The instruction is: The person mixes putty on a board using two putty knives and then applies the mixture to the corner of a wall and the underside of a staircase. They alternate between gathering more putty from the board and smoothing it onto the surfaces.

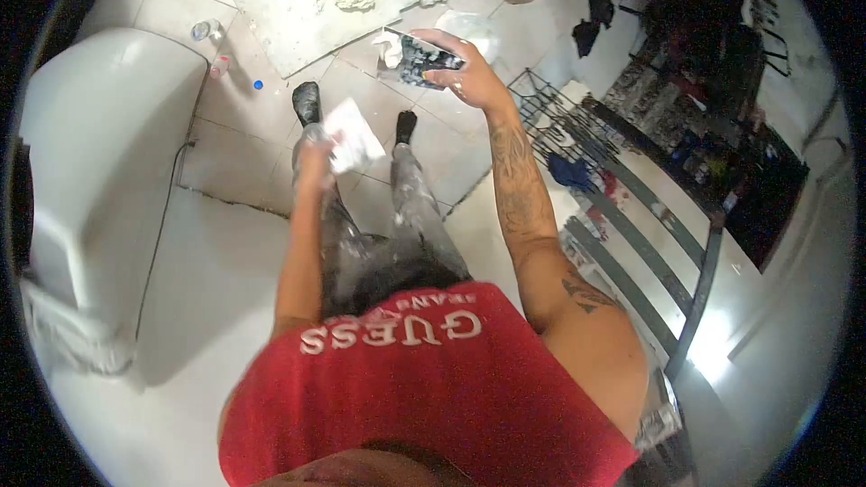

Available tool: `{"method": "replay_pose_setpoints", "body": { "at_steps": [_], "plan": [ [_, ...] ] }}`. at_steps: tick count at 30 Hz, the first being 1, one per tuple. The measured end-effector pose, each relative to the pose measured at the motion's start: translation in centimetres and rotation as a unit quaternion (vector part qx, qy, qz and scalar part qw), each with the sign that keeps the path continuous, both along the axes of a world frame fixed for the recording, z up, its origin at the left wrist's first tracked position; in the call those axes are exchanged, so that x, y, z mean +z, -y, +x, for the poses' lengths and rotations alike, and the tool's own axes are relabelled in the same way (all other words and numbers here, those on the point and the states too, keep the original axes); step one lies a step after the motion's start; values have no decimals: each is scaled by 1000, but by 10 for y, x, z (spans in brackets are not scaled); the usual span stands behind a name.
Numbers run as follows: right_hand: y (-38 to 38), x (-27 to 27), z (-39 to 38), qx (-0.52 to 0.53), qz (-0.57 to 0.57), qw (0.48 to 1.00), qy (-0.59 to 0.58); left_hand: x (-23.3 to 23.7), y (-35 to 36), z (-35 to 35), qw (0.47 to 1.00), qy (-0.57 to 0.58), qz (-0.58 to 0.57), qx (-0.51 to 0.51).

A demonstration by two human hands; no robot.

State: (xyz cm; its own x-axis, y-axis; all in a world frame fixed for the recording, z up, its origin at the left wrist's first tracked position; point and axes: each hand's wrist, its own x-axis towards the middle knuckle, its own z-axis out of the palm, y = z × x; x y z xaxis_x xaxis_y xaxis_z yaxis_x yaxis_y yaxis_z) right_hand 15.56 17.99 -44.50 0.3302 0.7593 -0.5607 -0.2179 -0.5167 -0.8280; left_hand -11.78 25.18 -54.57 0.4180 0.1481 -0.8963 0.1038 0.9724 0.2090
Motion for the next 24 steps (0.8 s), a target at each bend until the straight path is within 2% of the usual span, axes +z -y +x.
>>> {"method": "replay_pose_setpoints", "body": {
  "at_steps": [2, 4, 7, 10, 11, 14, 17, 18, 19, 20, 22, 24],
  "plan": [
    [-4, 98, -26, 6, 27, 992, 124, 104, -52, 26, 996, 53, 65, 42],
    [-4, 166, -56, 11, 80, 975, 206, 174, -78, 30, 982, 114, 138, 54],
    [-11, 233, -105, 33, 140, 948, 284, 259, -88, 33, 961, 177, 185, 101],
    [-18, 260, -131, 115, 213, 865, 439, 338, -80, 19, 953, 193, 184, 145],
    [-18, 255, -142, 101, 254, 850, 451, 342, -76, 8, 950, 197, 189, 153],
    [-16, 230, -159, 138, 278, 840, 444, 347, -72, -31, 952, 165, 192, 172],
    [-8, 196, -172, 188, 164, 883, 397, 359, -79, -73, 946, 156, 210, 189],
    [-3, 187, -175, 215, 116, 890, 385, 370, -83, -80, 942, 149, 256, 160],
    [6, 179, -178, 162, 123, 909, 363, 386, -90, -86, 933, 141, 301, 138],
    [2, 193, -182, 116, 122, 920, 353, 397, -97, -90, 919, 132, 352, 119],
    [-16, 239, -210, 11, 110, 937, 333, 384, -124, -100, 891, 106, 435, 76],
    [-40, 290, -244, -14, 118, 930, 348, 391, -144, -107, 866, 81, 494, 26]
  ]
}}
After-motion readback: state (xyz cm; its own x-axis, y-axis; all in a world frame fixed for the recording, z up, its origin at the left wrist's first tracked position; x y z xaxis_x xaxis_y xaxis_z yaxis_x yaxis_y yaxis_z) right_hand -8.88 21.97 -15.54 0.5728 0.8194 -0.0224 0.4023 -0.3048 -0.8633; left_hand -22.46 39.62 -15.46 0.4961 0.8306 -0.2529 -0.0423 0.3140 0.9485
